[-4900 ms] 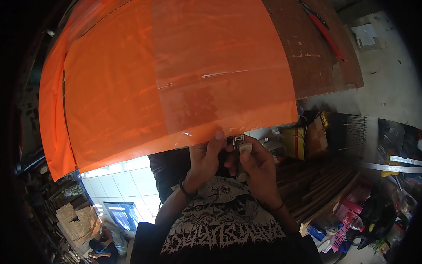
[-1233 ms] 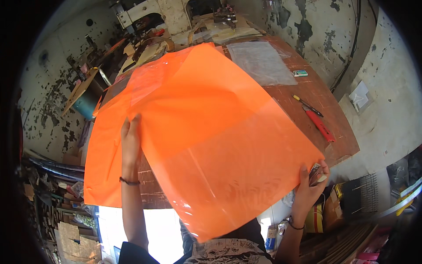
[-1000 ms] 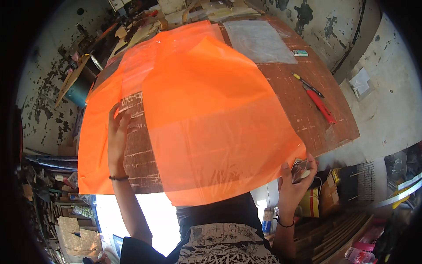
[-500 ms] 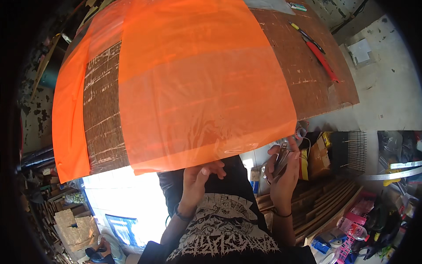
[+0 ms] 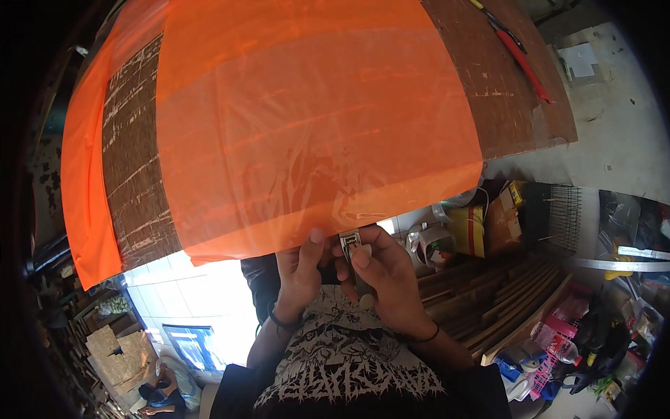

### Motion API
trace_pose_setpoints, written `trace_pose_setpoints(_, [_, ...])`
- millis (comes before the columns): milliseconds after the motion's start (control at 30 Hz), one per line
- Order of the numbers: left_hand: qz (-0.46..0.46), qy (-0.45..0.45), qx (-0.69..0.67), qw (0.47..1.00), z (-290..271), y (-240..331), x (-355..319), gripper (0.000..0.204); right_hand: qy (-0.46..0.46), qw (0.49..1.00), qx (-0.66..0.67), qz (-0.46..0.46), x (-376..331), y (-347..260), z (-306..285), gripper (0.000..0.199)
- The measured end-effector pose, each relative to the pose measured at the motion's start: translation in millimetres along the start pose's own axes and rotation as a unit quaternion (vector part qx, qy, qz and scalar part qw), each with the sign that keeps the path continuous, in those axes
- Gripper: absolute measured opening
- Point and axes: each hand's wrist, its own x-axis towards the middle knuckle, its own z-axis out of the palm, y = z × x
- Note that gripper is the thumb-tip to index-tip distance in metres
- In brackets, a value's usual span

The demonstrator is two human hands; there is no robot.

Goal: The person positions orange plastic sheets on a wooden table, folds the edges together, and uses a handheld heat sealer to seal the seams.

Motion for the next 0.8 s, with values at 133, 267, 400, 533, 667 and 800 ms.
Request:
trace_pose_setpoints(133, [-0.011,0.013,0.011,1.000,-1.0,-1.4,2.0,0.017,0.022,1.000,-0.001,0.007,4.7,-0.2,5.3,0.027])
trace_pose_setpoints(267, [-0.026,0.027,0.004,0.999,-0.8,-7.1,1.1,0.019,0.033,0.999,0.004,-0.002,7.1,2.6,6.8,0.028])
trace_pose_setpoints(400, [-0.027,0.025,-0.002,0.999,0.1,-5.1,0.3,0.021,0.024,1.000,-0.003,0.010,4.6,3.8,2.9,0.032])
trace_pose_setpoints(533, [-0.042,0.016,-0.007,0.999,-3.2,-7.5,-1.1,0.024,0.050,0.999,0.001,0.014,3.4,4.9,3.0,0.035])
trace_pose_setpoints(667, [-0.041,0.001,-0.005,0.999,-3.2,-6.0,-1.0,0.024,0.046,0.999,0.004,0.007,4.8,5.9,2.0,0.034])
trace_pose_setpoints(800, [-0.034,0.004,0.009,0.999,-3.8,-5.7,1.1,0.023,0.051,0.998,-0.025,-0.005,8.8,4.8,4.5,0.033])
